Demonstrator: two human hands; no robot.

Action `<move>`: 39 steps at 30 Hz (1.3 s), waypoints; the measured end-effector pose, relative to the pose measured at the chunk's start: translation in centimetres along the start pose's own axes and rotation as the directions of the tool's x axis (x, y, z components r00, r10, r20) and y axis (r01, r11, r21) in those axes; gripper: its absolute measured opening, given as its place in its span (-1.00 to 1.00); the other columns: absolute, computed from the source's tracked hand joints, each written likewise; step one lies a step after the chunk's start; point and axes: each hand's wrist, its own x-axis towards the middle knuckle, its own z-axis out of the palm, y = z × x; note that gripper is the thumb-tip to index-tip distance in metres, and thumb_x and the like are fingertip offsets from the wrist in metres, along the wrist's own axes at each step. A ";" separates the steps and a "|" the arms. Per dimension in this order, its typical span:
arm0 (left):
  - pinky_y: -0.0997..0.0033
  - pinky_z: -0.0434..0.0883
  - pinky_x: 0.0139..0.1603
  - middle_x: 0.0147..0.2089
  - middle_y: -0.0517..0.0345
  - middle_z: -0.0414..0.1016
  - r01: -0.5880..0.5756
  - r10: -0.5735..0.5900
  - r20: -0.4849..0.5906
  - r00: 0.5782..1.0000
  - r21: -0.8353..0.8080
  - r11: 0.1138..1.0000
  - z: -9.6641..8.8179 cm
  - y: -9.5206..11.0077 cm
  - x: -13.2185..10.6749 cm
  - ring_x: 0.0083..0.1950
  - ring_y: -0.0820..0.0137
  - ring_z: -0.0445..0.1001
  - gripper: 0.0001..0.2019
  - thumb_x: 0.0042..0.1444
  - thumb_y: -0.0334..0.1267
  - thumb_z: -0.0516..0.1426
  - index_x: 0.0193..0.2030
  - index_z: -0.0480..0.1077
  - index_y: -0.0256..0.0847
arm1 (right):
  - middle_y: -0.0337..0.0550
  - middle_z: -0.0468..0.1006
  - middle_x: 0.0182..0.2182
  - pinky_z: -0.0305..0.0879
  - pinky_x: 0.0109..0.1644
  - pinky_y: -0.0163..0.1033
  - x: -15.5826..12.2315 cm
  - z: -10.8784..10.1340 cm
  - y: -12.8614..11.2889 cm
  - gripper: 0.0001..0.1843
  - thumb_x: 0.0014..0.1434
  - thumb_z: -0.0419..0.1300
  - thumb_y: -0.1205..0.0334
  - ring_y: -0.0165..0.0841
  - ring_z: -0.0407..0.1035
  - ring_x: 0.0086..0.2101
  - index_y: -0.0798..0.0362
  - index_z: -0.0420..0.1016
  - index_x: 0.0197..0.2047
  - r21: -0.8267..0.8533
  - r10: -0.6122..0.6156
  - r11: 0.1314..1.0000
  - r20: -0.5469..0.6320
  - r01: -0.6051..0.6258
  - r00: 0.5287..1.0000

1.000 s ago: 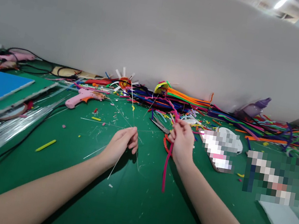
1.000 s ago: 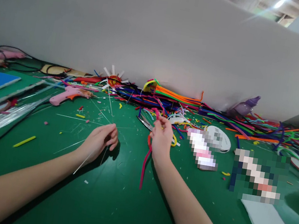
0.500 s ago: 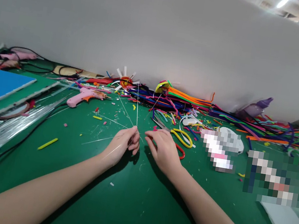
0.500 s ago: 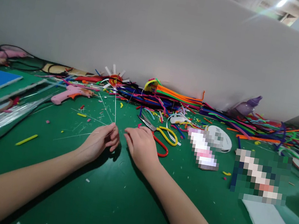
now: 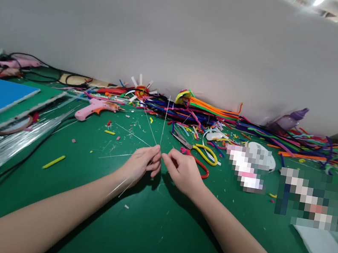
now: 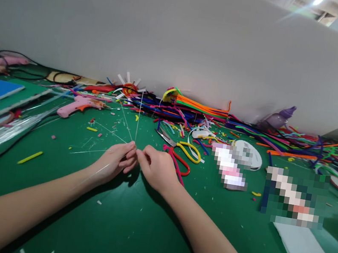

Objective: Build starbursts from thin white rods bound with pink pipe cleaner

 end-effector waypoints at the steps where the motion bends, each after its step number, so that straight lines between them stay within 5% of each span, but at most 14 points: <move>1: 0.51 0.13 -0.53 -0.74 0.40 0.00 0.005 -0.005 -0.002 1.000 -0.020 1.000 0.1 -0.1 0.0 -0.68 0.54 0.18 -0.61 0.21 -0.02 0.03 -0.55 0.14 -0.21 | -0.31 0.22 -0.65 -0.11 -0.48 -0.30 0.0 0.0 0.1 -0.61 0.27 -0.03 0.05 -0.49 0.03 -0.61 0.03 0.19 -0.55 -0.019 0.000 1.000 -0.007 0.000 1.000; 14: 0.53 0.23 -0.46 -0.78 0.45 -0.14 0.171 -0.140 0.106 0.985 -0.399 0.901 1.2 0.3 -0.4 -0.73 0.59 0.00 -0.61 0.27 -0.16 -0.03 -0.58 0.09 -0.21 | -0.36 0.07 -0.69 -0.11 -0.50 -0.31 0.3 -0.5 1.7 -0.57 0.24 -0.02 0.07 -0.51 -0.06 -0.61 0.02 0.00 -0.61 0.036 -0.122 0.992 0.030 0.121 0.992; 24: 0.48 0.29 -0.41 -0.81 0.44 -0.24 0.336 -0.154 0.339 0.928 -0.584 0.739 1.0 0.6 -0.8 -0.72 0.55 0.02 -0.60 0.28 -0.25 -0.06 -0.61 0.14 -0.21 | -0.37 -0.06 -0.65 -0.16 -0.52 -0.32 0.5 -0.8 1.8 -0.50 0.23 -0.01 -0.03 -0.51 -0.14 -0.58 0.02 -0.05 -0.63 0.330 -0.063 0.944 0.098 0.027 0.993; 30: 0.46 0.30 -0.37 -0.81 0.43 -0.22 0.373 -0.167 0.372 0.913 -0.597 0.710 1.1 0.6 -1.0 -0.68 0.53 0.08 -0.63 0.26 -0.26 -0.01 -0.60 0.19 -0.22 | -0.38 -0.05 -0.64 -0.15 -0.53 -0.32 0.6 -0.7 2.1 -0.48 0.20 0.03 -0.09 -0.52 -0.13 -0.58 0.02 -0.02 -0.63 0.444 -0.019 0.894 0.164 -0.056 0.986; 36: 0.44 0.31 -0.35 -0.81 0.42 -0.28 0.349 -0.151 0.344 0.927 -0.641 0.684 0.5 1.4 -1.2 -0.66 0.51 0.12 -0.58 0.28 -0.26 -0.06 -0.64 0.13 -0.20 | -0.45 -0.08 -0.70 -0.24 -0.61 -0.35 0.8 -1.3 4.7 -0.50 0.12 0.15 -0.11 -0.57 -0.18 -0.67 0.01 0.03 -0.60 0.706 0.126 0.672 0.189 -0.223 0.974; 39: 0.44 0.31 -0.35 -0.79 0.40 -0.30 0.276 -0.119 0.269 0.956 -0.679 0.681 0.0 1.8 -1.1 -0.65 0.50 0.14 -0.55 0.31 -0.26 -0.12 -0.65 0.12 -0.21 | -0.48 -0.12 -0.71 -0.30 -0.63 -0.36 1.0 -1.9 5.5 -0.52 0.18 0.09 -0.10 -0.57 -0.23 -0.70 -0.01 -0.02 -0.56 0.738 0.151 0.642 0.146 -0.209 0.978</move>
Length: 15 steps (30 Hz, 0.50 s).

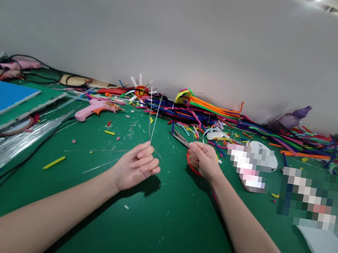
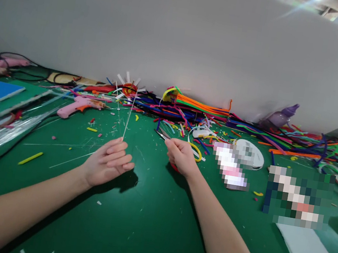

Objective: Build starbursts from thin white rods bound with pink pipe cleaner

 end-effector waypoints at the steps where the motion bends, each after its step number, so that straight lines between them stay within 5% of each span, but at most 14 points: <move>1: 0.44 0.31 -0.35 -0.79 0.40 -0.29 -0.005 0.005 -0.009 1.000 0.017 1.000 0.0 0.1 0.1 -0.65 0.49 0.15 -0.54 0.33 -0.26 -0.16 -0.64 0.14 -0.21 | -0.48 -0.11 -0.71 -0.28 -0.63 -0.36 0.0 0.0 -0.1 -0.51 0.17 0.10 -0.10 -0.57 -0.21 -0.69 -0.01 -0.02 -0.56 0.006 -0.005 1.000 0.007 0.005 1.000; 7: 0.41 0.29 -0.33 -0.79 0.33 -0.15 0.048 -0.052 0.027 0.998 0.129 0.990 -0.5 -0.1 0.3 -0.62 0.46 0.21 -0.46 0.35 -0.25 -0.28 -0.62 0.22 -0.24 | -0.41 0.08 -0.66 -0.18 -0.59 -0.38 -0.3 2.0 -0.5 -0.58 0.17 0.13 -0.03 -0.57 -0.07 -0.64 0.04 0.12 -0.55 0.040 0.032 0.999 0.084 -0.035 0.996; 15: 0.44 0.27 -0.34 -0.73 0.31 0.02 0.010 -0.015 0.020 1.000 0.236 0.972 -1.1 0.4 0.7 -0.60 0.47 0.24 -0.58 0.30 -0.20 -0.12 -0.57 0.26 -0.26 | -0.41 0.05 -0.63 -0.19 -0.56 -0.38 -0.3 1.9 -0.9 -0.76 0.17 0.12 0.08 -0.57 -0.08 -0.63 0.08 0.40 -0.38 0.206 0.051 0.977 0.062 -0.063 0.997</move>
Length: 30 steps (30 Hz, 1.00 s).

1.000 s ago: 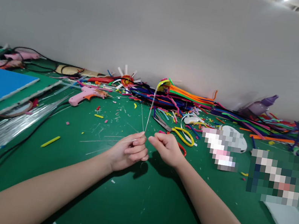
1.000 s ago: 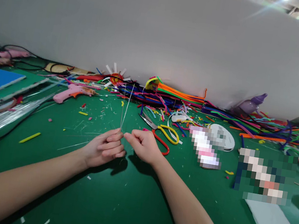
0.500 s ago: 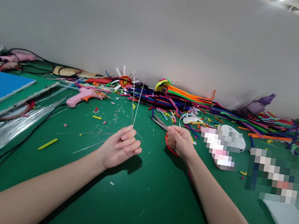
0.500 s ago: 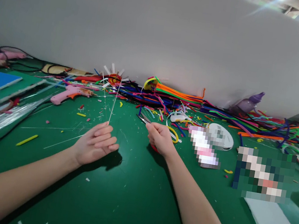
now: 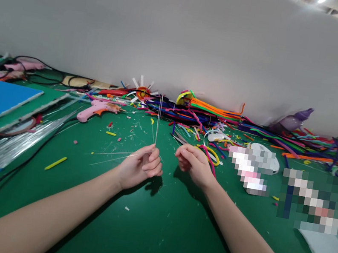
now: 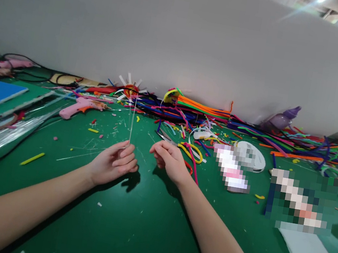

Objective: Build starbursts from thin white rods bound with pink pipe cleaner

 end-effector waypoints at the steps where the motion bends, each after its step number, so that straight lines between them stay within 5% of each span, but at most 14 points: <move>1: 0.45 0.26 -0.35 -0.72 0.31 0.05 -0.014 0.015 -0.025 1.000 0.028 0.999 0.0 0.1 0.1 -0.60 0.48 0.24 -0.61 0.29 -0.20 -0.09 -0.54 0.28 -0.26 | -0.40 0.08 -0.62 -0.19 -0.57 -0.38 0.0 0.1 -0.1 -0.78 0.16 0.13 0.09 -0.57 -0.08 -0.62 0.08 0.43 -0.33 0.030 -0.005 1.000 -0.008 0.005 1.000; 7: 0.48 0.23 -0.42 -0.65 0.33 0.09 -0.077 0.142 -0.171 0.975 0.339 0.937 -0.2 0.5 0.5 -0.60 0.52 0.22 -0.76 0.20 -0.17 -0.02 -0.41 0.29 -0.24 | -0.32 0.31 -0.52 -0.10 -0.61 -0.40 0.0 0.6 -0.7 -0.76 0.10 0.18 0.18 -0.57 0.03 -0.61 0.04 0.44 -0.15 0.185 -0.028 0.982 -0.090 0.044 0.996; 10: 0.49 0.15 -0.53 -0.68 0.33 0.06 0.046 0.220 -0.264 0.939 0.732 0.680 -0.6 0.9 0.6 -0.64 0.50 0.13 -0.65 0.21 -0.03 -0.12 -0.43 0.26 -0.21 | -0.31 0.39 -0.45 -0.11 -0.64 -0.42 0.1 0.5 -0.9 -0.76 0.10 0.20 0.15 -0.59 0.02 -0.64 0.01 0.38 -0.15 0.191 -0.048 0.979 -0.144 0.076 0.988; 13: 0.48 0.02 -0.58 -0.71 0.30 0.09 0.179 0.248 -0.306 0.919 0.885 0.429 -1.1 1.4 0.7 -0.67 0.51 0.04 -0.58 0.19 0.03 -0.09 -0.49 0.32 -0.23 | -0.33 0.41 -0.45 -0.10 -0.64 -0.41 0.1 0.1 -1.6 -0.82 0.12 0.18 0.12 -0.62 -0.01 -0.67 0.00 0.32 -0.24 0.094 -0.102 0.987 -0.241 0.128 0.965; 16: 0.45 -0.01 -0.53 -0.70 0.25 0.15 0.229 0.261 -0.299 0.918 0.936 0.267 -1.2 1.6 0.5 -0.63 0.50 0.10 -0.58 0.14 0.02 0.01 -0.58 0.36 -0.24 | -0.33 0.40 -0.49 -0.06 -0.62 -0.39 -0.2 -0.3 -3.1 -0.87 0.16 0.14 0.15 -0.62 0.00 -0.67 0.01 0.32 -0.29 -0.032 -0.197 0.980 -0.347 0.198 0.917; 21: 0.42 -0.03 -0.49 -0.63 0.16 0.28 0.303 0.316 -0.204 0.927 0.902 -0.308 -0.4 1.1 -0.1 -0.55 0.40 0.20 -0.50 0.15 0.13 -0.05 -0.61 0.31 -0.20 | -0.31 0.42 -0.52 -0.02 -0.62 -0.39 -1.2 0.0 -6.0 -0.89 0.16 0.17 0.17 -0.59 0.10 -0.65 0.01 0.39 -0.25 -0.338 -0.453 0.883 -0.435 0.325 0.778; 25: 0.42 0.03 -0.48 -0.51 0.09 0.44 0.253 0.167 -0.190 0.967 0.769 -0.587 1.1 1.2 -0.7 -0.48 0.32 0.35 -0.46 0.09 0.27 -0.08 -0.51 0.35 -0.18 | -0.24 0.47 -0.47 0.10 -0.57 -0.37 -2.0 1.5 -6.4 -0.88 0.17 0.16 0.17 -0.55 0.19 -0.60 0.03 0.44 -0.26 -0.503 -0.453 0.827 -0.328 0.252 0.829; 30: 0.43 0.04 -0.52 -0.48 0.10 0.46 0.234 0.053 -0.265 0.963 0.724 -0.649 3.1 3.0 -1.9 -0.49 0.29 0.37 -0.44 -0.16 0.38 0.08 -0.44 0.38 -0.15 | -0.21 0.50 -0.44 0.23 -0.47 -0.34 -2.3 2.5 -5.8 -0.83 0.17 0.15 0.14 -0.49 0.32 -0.50 0.04 0.44 -0.24 -0.549 -0.407 0.808 -0.254 0.216 0.877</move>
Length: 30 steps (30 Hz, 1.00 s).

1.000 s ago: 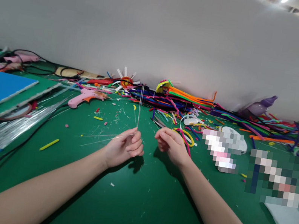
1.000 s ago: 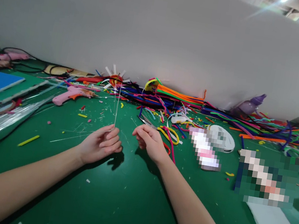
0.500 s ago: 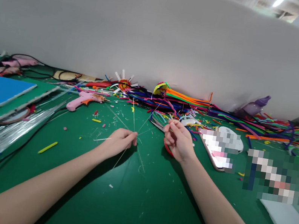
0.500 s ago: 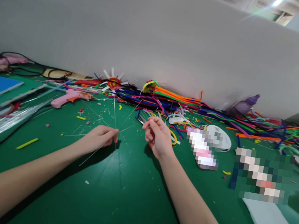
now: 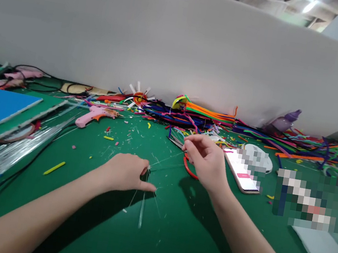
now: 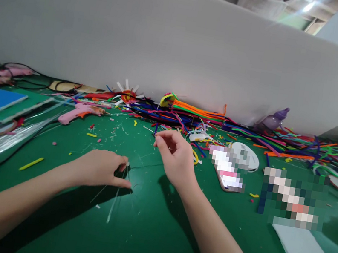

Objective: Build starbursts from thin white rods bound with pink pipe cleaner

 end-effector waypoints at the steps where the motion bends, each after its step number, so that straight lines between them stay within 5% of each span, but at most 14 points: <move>1: 0.43 0.02 -0.53 -0.51 0.12 0.44 0.004 -0.005 -0.023 1.000 -0.011 1.000 -0.5 -0.1 -0.4 -0.53 0.32 0.34 -0.45 -0.23 0.36 0.15 -0.45 0.39 -0.15 | -0.21 0.50 -0.43 0.25 -0.44 -0.34 -0.1 0.1 0.0 -0.83 0.16 0.15 0.14 -0.47 0.35 -0.47 0.04 0.45 -0.25 -0.002 -0.003 1.000 0.007 0.003 1.000; 8: 0.45 -0.15 -0.58 -0.71 0.23 0.22 -0.114 0.024 -0.363 0.931 -0.230 0.966 -2.5 -1.2 -2.6 -0.68 0.43 0.12 -0.55 -0.41 0.22 0.32 -0.53 0.45 -0.11 | -0.21 0.50 -0.42 0.26 -0.41 -0.32 -0.5 0.3 -0.6 -0.86 0.18 0.15 0.15 -0.45 0.37 -0.45 0.01 0.45 -0.23 0.039 -0.028 0.999 -0.026 0.029 0.999; 16: 0.45 -0.06 -0.53 -0.76 0.31 -0.09 0.080 -0.106 -0.391 0.914 -0.084 0.993 -1.7 -1.2 -1.7 -0.71 0.48 -0.01 -0.42 -0.49 0.13 0.37 -0.81 0.07 -0.16 | -0.20 0.51 -0.43 0.27 -0.33 -0.24 0.1 -0.7 0.4 -0.84 0.19 0.12 0.15 -0.40 0.37 -0.43 0.02 0.46 -0.25 -0.259 0.023 0.966 0.018 -0.018 1.000; 20: 0.45 -0.06 -0.52 -0.69 0.24 0.14 0.069 -0.058 -0.339 0.939 0.019 0.997 -2.5 -1.5 -2.6 -0.63 0.35 0.21 -0.63 -0.46 -0.02 0.40 -0.56 0.39 -0.13 | -0.20 0.53 -0.41 0.26 -0.32 -0.24 -0.1 -0.8 -0.1 -0.84 0.21 0.10 0.16 -0.40 0.38 -0.41 0.01 0.46 -0.24 -0.289 0.000 0.957 0.068 0.020 0.998; 22: 0.43 -0.07 -0.52 -0.58 0.14 0.35 0.053 -0.019 -0.336 0.942 0.092 0.994 -3.3 -1.2 -3.3 -0.54 0.25 0.32 -0.66 -0.18 -0.06 0.31 -0.24 0.47 -0.11 | -0.22 0.53 -0.41 0.24 -0.35 -0.26 -0.4 -0.6 -0.7 -0.84 0.22 0.09 0.17 -0.41 0.37 -0.44 0.00 0.46 -0.24 -0.294 -0.012 0.955 0.107 0.043 0.994; 24: 0.41 -0.05 -0.52 -0.44 0.08 0.46 0.082 -0.012 -0.442 0.897 0.141 0.987 -4.2 -0.4 -4.0 -0.52 0.26 0.35 -0.73 0.05 -0.13 0.16 -0.10 0.44 -0.10 | -0.22 0.54 -0.41 0.24 -0.37 -0.27 -0.9 -0.4 -1.4 -0.84 0.23 0.08 0.16 -0.42 0.37 -0.45 -0.01 0.46 -0.23 -0.291 -0.023 0.954 0.147 0.066 0.989; 26: 0.40 0.02 -0.51 -0.27 0.07 0.50 0.085 0.001 -0.606 0.796 0.114 0.990 -5.0 0.8 -4.7 -0.50 0.32 0.35 -0.73 0.13 -0.12 0.08 -0.05 0.40 -0.10 | -0.22 0.55 -0.41 0.24 -0.37 -0.27 -1.3 -0.1 -2.0 -0.83 0.23 0.08 0.16 -0.41 0.38 -0.45 -0.02 0.47 -0.22 -0.291 -0.033 0.953 0.177 0.084 0.984; 30: 0.43 0.27 -0.29 -0.05 0.08 0.44 -0.115 0.060 -0.786 0.616 -0.014 0.993 -6.2 2.8 -5.9 -0.28 0.38 0.41 -0.76 0.20 -0.23 0.01 -0.01 0.32 -0.14 | -0.23 0.57 -0.39 0.29 -0.36 -0.27 -2.0 0.0 -3.0 -0.85 0.22 0.11 0.17 -0.39 0.43 -0.40 -0.05 0.49 -0.21 -0.295 -0.065 0.948 0.191 0.120 0.979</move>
